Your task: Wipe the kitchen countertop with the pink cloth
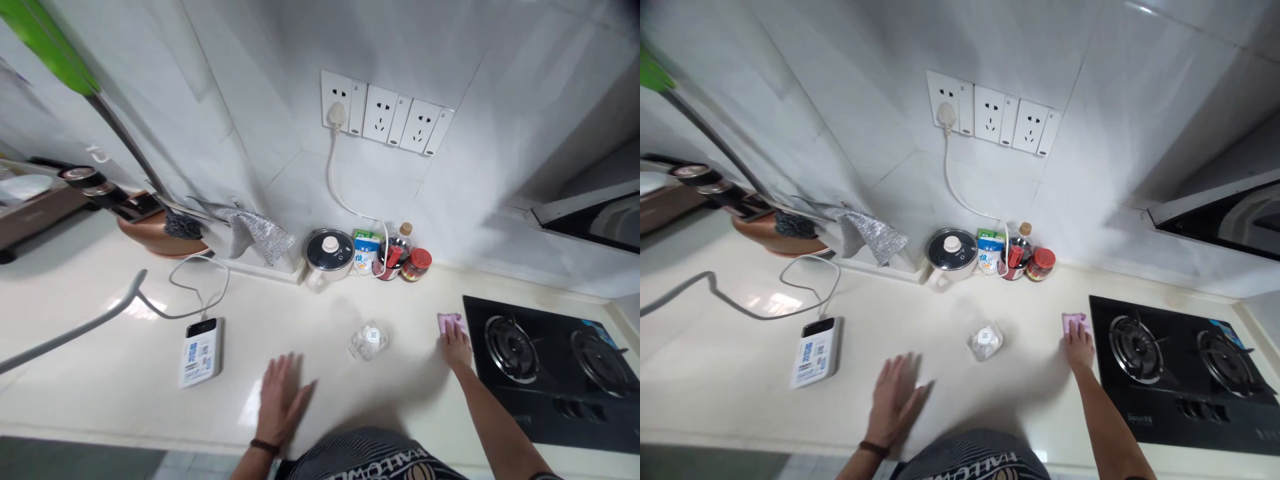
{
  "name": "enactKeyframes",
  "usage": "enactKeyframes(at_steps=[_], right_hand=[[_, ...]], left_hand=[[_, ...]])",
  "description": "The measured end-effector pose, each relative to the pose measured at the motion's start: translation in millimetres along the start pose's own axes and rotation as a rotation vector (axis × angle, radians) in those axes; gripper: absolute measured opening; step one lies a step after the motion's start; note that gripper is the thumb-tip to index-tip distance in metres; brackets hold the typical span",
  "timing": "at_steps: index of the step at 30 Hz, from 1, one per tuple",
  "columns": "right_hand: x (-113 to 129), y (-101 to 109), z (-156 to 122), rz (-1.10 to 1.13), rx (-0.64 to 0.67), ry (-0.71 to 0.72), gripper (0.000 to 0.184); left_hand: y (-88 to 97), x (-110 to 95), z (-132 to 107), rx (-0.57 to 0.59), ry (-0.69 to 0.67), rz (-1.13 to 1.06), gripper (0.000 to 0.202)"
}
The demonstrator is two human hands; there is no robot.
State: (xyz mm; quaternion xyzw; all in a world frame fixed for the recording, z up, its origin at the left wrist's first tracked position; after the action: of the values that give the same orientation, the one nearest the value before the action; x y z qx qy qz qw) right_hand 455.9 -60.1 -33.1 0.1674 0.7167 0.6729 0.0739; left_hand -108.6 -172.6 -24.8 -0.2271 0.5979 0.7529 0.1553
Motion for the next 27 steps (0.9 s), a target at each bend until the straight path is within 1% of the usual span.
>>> enactKeyframes(at_steps=[2,4,6,8,10,12,14,16,18,20,22,25,27], right_hand=[[-27.7,3.5,-19.3,0.089,-0.032,-0.145,0.060],[-39.5,3.5,-38.4,0.137,-0.078,-0.165,0.058],[-44.4,1.0,-54.4,0.182,-0.128,-0.159,0.054],[-47.6,-2.6,-65.9,0.245,-0.166,-0.152,0.052],[-51.1,-5.6,-73.0,0.321,-0.178,-0.139,0.053],[-56.0,-6.9,-76.6,0.396,-0.170,-0.152,0.055],[-61.9,-6.3,-77.7,0.455,-0.151,-0.208,0.057],[-66.3,-4.3,-76.9,0.492,-0.136,-0.275,0.059],[-67.8,-2.2,-74.8,0.515,-0.127,-0.318,0.060],[-67.4,-0.8,-72.5,0.532,-0.126,-0.339,0.060],[-66.6,-0.9,-70.8,0.545,-0.123,-0.342,0.061],[-68.1,-1.5,-68.9,0.568,-0.131,-0.329,0.063],[-71.9,-1.5,-67.2,0.588,-0.136,-0.334,0.065]], left_hand=[[-21.2,-41.2,15.1,0.040,-0.110,-0.161,0.090],[-42.6,-78.7,32.0,0.075,-0.154,-0.293,0.102],[-61.1,-109.3,48.7,0.119,-0.149,-0.403,0.111],[-73.6,-132.2,63.8,0.166,-0.110,-0.477,0.110],[-76.7,-149.3,77.7,0.185,-0.059,-0.484,0.101],[-70.4,-166.3,91.3,0.193,-0.047,-0.421,0.094],[-59.9,-188.0,104.2,0.245,-0.099,-0.292,0.091],[-52.3,-214.0,114.1,0.355,-0.188,-0.119,0.091],[-52.1,-239.9,119.6,0.478,-0.268,0.050,0.092],[-61.0,-262.5,120.1,0.598,-0.340,0.180,0.096],[-75.7,-278.6,117.8,0.698,-0.391,0.266,0.099],[-95.2,-289.0,116.3,0.776,-0.400,0.321,0.097],[-99.1,-288.8,118.6,0.790,-0.379,0.320,0.092]])
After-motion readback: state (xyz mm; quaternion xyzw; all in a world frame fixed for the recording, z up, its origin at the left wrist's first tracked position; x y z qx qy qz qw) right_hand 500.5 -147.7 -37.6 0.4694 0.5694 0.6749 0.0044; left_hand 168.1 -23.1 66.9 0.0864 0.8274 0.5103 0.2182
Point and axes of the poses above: each hand's wrist, its own z-axis towards the middle knuckle, its own y-axis out of the back of the hand, x = y × z, the point moved 5 cm from there along z, towards the middle knuckle, and after that the axes turned 6 degrees about z, right-handed, at the moved point
